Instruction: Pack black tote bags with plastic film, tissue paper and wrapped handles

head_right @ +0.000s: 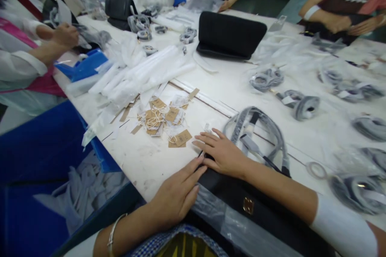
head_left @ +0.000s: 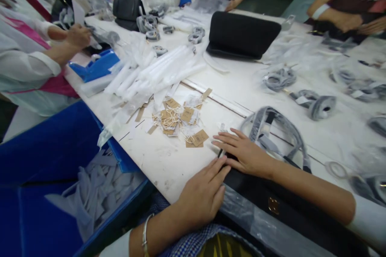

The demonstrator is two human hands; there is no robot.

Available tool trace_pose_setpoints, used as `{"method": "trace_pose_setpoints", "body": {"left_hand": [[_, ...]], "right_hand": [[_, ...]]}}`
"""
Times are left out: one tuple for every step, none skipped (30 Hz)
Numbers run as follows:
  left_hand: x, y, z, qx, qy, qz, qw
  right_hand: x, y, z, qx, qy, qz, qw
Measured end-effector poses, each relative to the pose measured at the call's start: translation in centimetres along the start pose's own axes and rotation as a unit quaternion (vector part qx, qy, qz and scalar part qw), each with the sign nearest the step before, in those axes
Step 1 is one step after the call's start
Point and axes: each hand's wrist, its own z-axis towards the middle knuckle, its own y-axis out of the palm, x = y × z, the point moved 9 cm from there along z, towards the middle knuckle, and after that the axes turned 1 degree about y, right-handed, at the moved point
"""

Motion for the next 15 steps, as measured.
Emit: {"method": "trace_pose_setpoints", "body": {"left_hand": [[-0.2, 0.4, 0.1, 0.000, -0.006, 0.007, 1.000], [-0.5, 0.7, 0.0, 0.003, -0.014, 0.014, 1.000], [-0.8, 0.8, -0.1, 0.007, -0.021, 0.020, 1.000], [-0.9, 0.8, -0.2, 0.013, -0.027, 0.024, 0.999], [-1.1, 0.8, -0.4, 0.017, -0.029, 0.028, 0.999], [-1.1, 0.8, -0.5, 0.021, -0.030, 0.032, 0.999], [-1.2, 0.9, -0.7, 0.025, -0.032, 0.037, 0.998], [-1.3, 1.0, -0.9, 0.029, -0.034, 0.042, 0.998], [-1.4, 1.0, -1.0, 0.035, -0.036, 0.048, 0.998], [-1.4, 1.0, -1.2, 0.039, -0.038, 0.055, 0.997], [-1.5, 0.9, -1.3, 0.042, -0.040, 0.063, 0.996], [-1.5, 0.7, -1.4, 0.042, -0.041, 0.071, 0.996], [-1.5, 0.4, -1.3, 0.038, -0.041, 0.079, 0.995], [-1.5, -0.2, -1.0, 0.032, -0.040, 0.083, 0.995], [-1.5, -0.9, -0.5, 0.023, -0.039, 0.082, 0.996]], "right_hand": [[0.1, -1.4, -1.1, 0.043, 0.025, -0.015, 0.999], [0.0, -2.8, -2.4, 0.089, 0.051, -0.028, 0.994], [-0.3, -3.9, -3.9, 0.131, 0.076, -0.037, 0.988], [-0.6, -4.4, -5.4, 0.161, 0.099, -0.042, 0.981], [-1.0, -4.4, -6.7, 0.174, 0.119, -0.044, 0.977], [-1.4, -3.8, -7.6, 0.168, 0.135, -0.041, 0.976], [-1.8, -2.8, -8.3, 0.148, 0.145, -0.035, 0.978], [-2.0, -1.5, -8.6, 0.123, 0.150, -0.023, 0.981], [-2.1, -0.1, -8.7, 0.095, 0.153, -0.008, 0.984], [-2.2, 1.1, -8.6, 0.072, 0.154, 0.011, 0.985], [-2.1, 2.1, -8.4, 0.057, 0.154, 0.030, 0.986], [-1.9, 2.7, -8.1, 0.050, 0.154, 0.047, 0.986], [-1.8, 3.0, -7.9, 0.047, 0.154, 0.062, 0.985], [-1.6, 3.1, -7.7, 0.048, 0.153, 0.074, 0.984], [-1.6, 3.0, -7.6, 0.051, 0.153, 0.084, 0.983]]}}
